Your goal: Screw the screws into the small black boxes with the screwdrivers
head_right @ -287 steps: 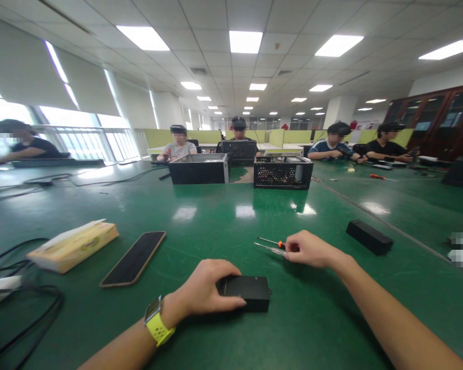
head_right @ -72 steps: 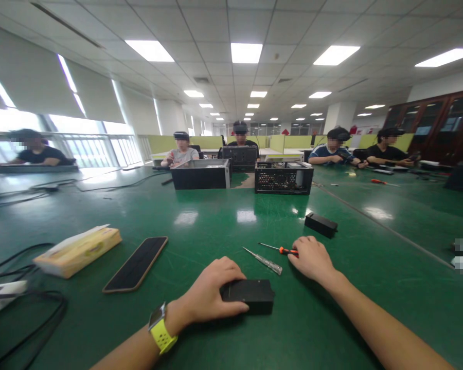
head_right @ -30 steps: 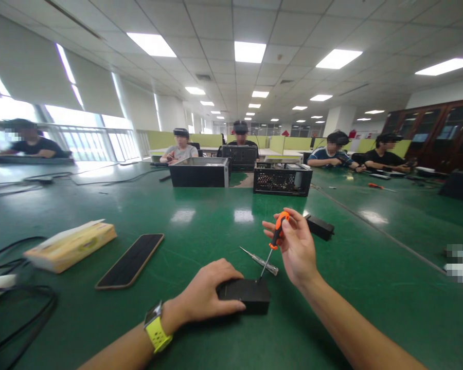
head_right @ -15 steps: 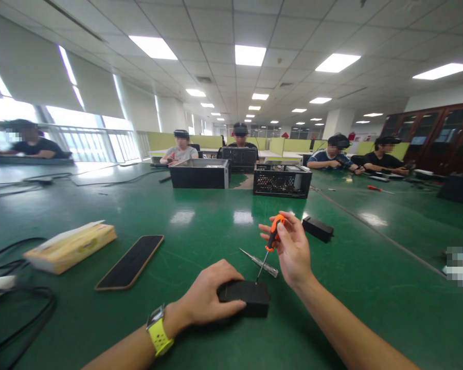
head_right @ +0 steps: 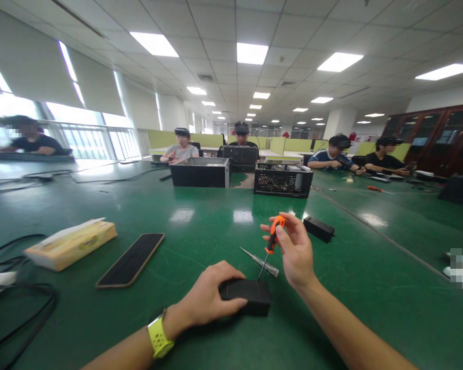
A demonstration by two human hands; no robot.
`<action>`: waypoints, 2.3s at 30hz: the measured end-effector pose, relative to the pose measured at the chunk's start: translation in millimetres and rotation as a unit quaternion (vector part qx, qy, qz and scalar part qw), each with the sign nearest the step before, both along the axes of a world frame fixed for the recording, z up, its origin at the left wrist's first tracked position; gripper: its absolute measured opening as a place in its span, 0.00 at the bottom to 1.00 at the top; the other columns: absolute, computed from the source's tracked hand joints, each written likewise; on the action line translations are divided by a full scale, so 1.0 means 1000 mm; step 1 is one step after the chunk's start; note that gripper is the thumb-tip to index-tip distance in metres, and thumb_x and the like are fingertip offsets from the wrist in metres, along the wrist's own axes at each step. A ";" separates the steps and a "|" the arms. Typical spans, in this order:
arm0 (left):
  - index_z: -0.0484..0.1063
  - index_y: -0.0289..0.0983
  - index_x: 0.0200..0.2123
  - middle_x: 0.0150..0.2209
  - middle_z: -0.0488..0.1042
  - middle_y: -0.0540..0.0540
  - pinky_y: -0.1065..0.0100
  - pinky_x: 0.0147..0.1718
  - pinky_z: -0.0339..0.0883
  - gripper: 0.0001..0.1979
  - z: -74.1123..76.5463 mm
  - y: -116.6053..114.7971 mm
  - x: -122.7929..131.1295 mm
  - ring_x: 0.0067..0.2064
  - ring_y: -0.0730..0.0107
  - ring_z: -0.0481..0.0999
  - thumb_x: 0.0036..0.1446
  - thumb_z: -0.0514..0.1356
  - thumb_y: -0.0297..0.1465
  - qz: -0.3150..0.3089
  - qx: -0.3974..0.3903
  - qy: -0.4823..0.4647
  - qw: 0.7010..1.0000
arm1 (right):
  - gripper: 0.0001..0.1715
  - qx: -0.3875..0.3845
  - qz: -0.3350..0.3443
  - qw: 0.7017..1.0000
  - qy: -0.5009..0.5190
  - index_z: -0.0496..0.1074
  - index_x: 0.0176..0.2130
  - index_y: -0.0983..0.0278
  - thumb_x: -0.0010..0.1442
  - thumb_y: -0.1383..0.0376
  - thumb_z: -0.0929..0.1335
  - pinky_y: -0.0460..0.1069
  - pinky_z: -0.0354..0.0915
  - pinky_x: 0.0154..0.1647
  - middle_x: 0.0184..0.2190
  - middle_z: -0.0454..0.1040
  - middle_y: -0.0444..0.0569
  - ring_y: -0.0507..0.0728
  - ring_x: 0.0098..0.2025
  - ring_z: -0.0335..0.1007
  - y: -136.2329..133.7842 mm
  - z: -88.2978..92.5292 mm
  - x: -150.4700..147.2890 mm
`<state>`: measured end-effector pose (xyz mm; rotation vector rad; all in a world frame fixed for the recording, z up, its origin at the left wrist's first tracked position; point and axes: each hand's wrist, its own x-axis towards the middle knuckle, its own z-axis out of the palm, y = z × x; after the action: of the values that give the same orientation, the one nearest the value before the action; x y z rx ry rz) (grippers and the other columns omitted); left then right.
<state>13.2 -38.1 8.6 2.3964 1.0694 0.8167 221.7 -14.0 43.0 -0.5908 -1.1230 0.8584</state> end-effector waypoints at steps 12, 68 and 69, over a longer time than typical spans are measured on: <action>0.76 0.38 0.43 0.41 0.77 0.46 0.62 0.45 0.65 0.20 0.003 -0.002 0.002 0.42 0.61 0.74 0.46 0.67 0.38 0.016 -0.104 -0.053 0.993 | 0.15 -0.003 0.065 0.909 -0.412 0.76 0.42 0.63 0.55 0.60 0.72 0.50 0.70 0.34 0.35 0.78 0.49 0.57 0.35 0.75 0.012 0.073 0.026; 0.74 0.36 0.43 0.41 0.75 0.47 0.65 0.44 0.63 0.18 0.003 0.000 0.000 0.42 0.63 0.73 0.48 0.67 0.36 -0.011 -0.090 -0.047 0.995 | 0.29 0.053 0.027 0.752 -0.657 0.63 0.61 0.57 0.63 0.54 0.63 0.50 0.64 0.42 0.46 0.75 0.47 0.58 0.42 0.71 -0.007 0.097 0.044; 0.74 0.36 0.43 0.41 0.75 0.47 0.65 0.44 0.63 0.18 0.003 0.000 0.000 0.42 0.63 0.73 0.48 0.67 0.36 -0.008 -0.089 -0.047 0.995 | 0.28 0.051 0.030 0.754 -0.654 0.64 0.61 0.57 0.63 0.54 0.64 0.49 0.65 0.41 0.44 0.76 0.47 0.57 0.41 0.71 -0.007 0.097 0.044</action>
<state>13.2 -38.0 11.7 2.1952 1.0378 0.7859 265.8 -21.2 140.3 -1.1205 -2.4488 0.3165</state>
